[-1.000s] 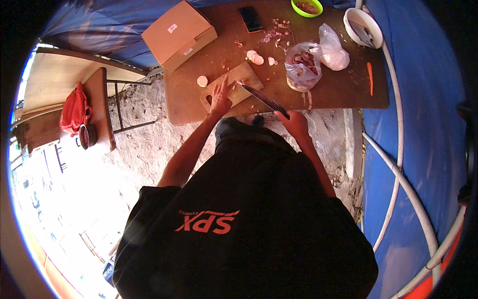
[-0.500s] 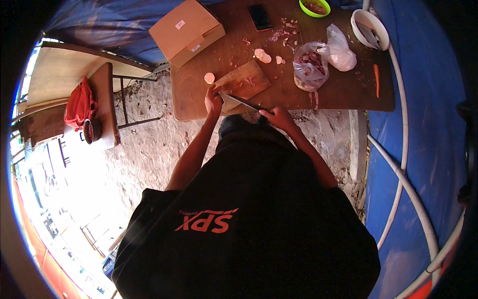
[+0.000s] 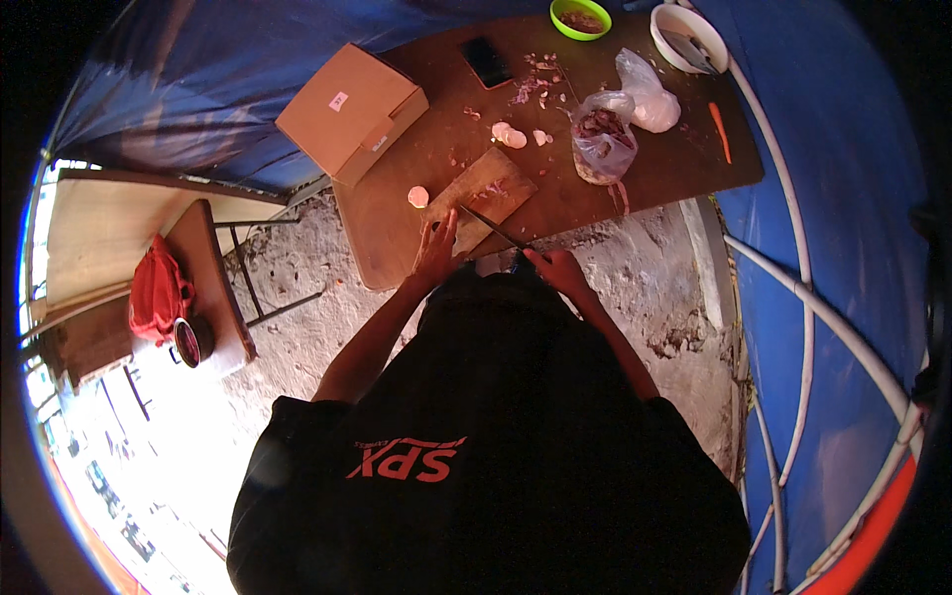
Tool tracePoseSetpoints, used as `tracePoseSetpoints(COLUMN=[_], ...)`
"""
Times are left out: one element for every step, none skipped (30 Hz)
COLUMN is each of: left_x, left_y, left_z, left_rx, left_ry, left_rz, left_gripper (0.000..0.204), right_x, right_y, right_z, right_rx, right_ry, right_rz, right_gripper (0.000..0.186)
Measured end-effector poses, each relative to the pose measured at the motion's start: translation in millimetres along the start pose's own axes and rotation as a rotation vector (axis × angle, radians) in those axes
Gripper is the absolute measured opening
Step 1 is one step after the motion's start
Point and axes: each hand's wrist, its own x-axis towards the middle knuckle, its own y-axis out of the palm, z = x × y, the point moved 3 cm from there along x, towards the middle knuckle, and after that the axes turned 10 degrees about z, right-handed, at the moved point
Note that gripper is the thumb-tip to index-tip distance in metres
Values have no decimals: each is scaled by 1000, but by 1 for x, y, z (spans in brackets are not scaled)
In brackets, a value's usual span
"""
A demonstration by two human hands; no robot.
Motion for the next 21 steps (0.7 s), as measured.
tracePoseSetpoints(left_x=[-5,-9,-12,-15,-16,-16,-16,-17,-18,-17,-16,-14,-12,-9,-5,2,9,16,27,39,53], left_y=[0,0,-3,-5,-7,-11,-15,-19,-21,-24,-25,-30,-32,-35,-37,-40,-44,-45,-47,-50,-52], left_z=[3,7,11,17,22,28,33,37,41,44,47,46,45,42,39,36,34,33,32,32,34], left_rx=[4,-4,5,2,0,25,50,74,3,-67,-135,-138,-139,-141,-188,-236,-284,-315,-345,-373,-395], left_ry=[31,20,72,84,116,146,192,235,236,237,196,219,200,178,174,168,159,106,53,0,-82], left_rz=[14,78,60,93,104,94,60,29,19,10,40,-77,-153,-227,-268,-310,-350,-318,-285,-257,-186], left_gripper=[92,90,87,84,81,79,77,75,69,64,58,53,48,43,39,35,31,31,31,31,32], right_x=[-5,-9,-12,-15,-19,-20,-22,-23,-24,-24,-25,-25,-26,-27,-29,-30,-30,-31,-32,-32,-32], right_y=[6,11,16,20,24,29,33,38,41,45,50,53,57,60,63,65,67,68,70,72,75], right_z=[1,2,2,1,2,3,3,4,5,4,5,6,5,7,8,10,11,13,13,15,16], right_rx=[91,106,126,155,169,191,213,221,231,244,262,281,302,327,353,380,354,330,305,346,386], right_ry=[-33,-26,6,51,42,45,64,56,64,103,112,151,232,189,187,185,185,190,227,221,246], right_rz=[-18,-33,-44,-49,-71,-83,-86,-93,-95,-91,-88,-77,-61,-72,-76,-77,-78,-75,-67,-60,-47], right_gripper=[69,69,70,70,70,71,71,72,73,73,74,74,74,75,75,75,75,75,75,75,75])
